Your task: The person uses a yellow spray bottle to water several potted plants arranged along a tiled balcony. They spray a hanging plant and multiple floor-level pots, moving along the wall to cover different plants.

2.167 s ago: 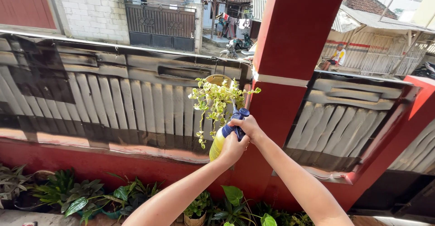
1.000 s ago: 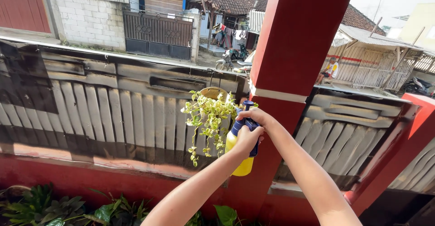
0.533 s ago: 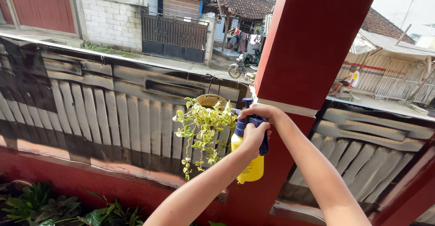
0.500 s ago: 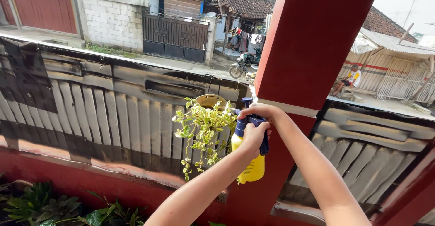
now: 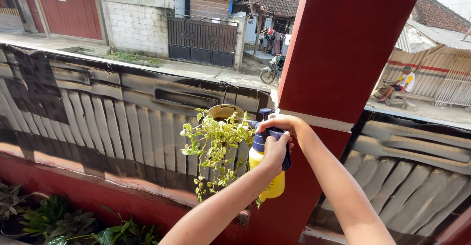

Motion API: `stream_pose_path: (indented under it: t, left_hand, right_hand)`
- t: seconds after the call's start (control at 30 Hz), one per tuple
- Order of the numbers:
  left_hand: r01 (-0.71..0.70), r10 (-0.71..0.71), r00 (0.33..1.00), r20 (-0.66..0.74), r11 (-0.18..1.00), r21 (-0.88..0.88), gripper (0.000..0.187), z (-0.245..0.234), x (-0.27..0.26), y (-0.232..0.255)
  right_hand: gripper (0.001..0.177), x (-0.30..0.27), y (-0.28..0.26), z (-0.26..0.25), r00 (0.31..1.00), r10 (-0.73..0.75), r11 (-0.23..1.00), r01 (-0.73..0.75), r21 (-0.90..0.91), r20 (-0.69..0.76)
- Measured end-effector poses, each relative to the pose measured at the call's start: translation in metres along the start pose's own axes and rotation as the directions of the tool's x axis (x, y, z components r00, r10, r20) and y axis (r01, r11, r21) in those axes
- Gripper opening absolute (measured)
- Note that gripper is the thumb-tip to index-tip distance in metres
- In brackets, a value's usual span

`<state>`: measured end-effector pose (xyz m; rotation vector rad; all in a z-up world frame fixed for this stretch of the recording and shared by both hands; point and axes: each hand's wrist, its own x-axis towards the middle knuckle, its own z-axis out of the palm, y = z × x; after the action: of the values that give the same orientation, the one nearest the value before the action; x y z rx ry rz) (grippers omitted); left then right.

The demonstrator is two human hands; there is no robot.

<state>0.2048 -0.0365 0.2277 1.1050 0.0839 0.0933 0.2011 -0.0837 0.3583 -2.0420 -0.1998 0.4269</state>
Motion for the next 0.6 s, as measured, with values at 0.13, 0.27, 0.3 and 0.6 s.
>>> stream_pose_path:
  t: [0.13,0.27,0.3,0.6]
  left_hand:
    - [-0.01,0.01,1.0,-0.017,1.0,0.002,0.027,-0.001,0.011,-0.006]
    - [-0.004,0.004,0.999,-0.038,1.0,0.003,0.025,0.0,0.018,-0.01]
    - [-0.003,0.003,0.999,-0.042,1.0,0.004,0.025,0.0,0.023,-0.013]
    - [-0.016,0.014,0.998,-0.063,0.999,-0.029,0.023,0.005,0.023,-0.007]
  right_hand:
    - [0.034,0.037,0.01,0.002,0.999,-0.03,1.0,0.03,0.004,0.039]
    - [0.04,0.019,0.003,0.002,0.999,0.04,0.999,-0.041,-0.026,-0.027]
    - [0.038,0.022,0.005,0.001,0.998,0.047,0.998,-0.048,-0.028,-0.029]
    - [0.03,0.06,0.016,-0.001,0.997,0.08,0.989,-0.08,-0.124,-0.005]
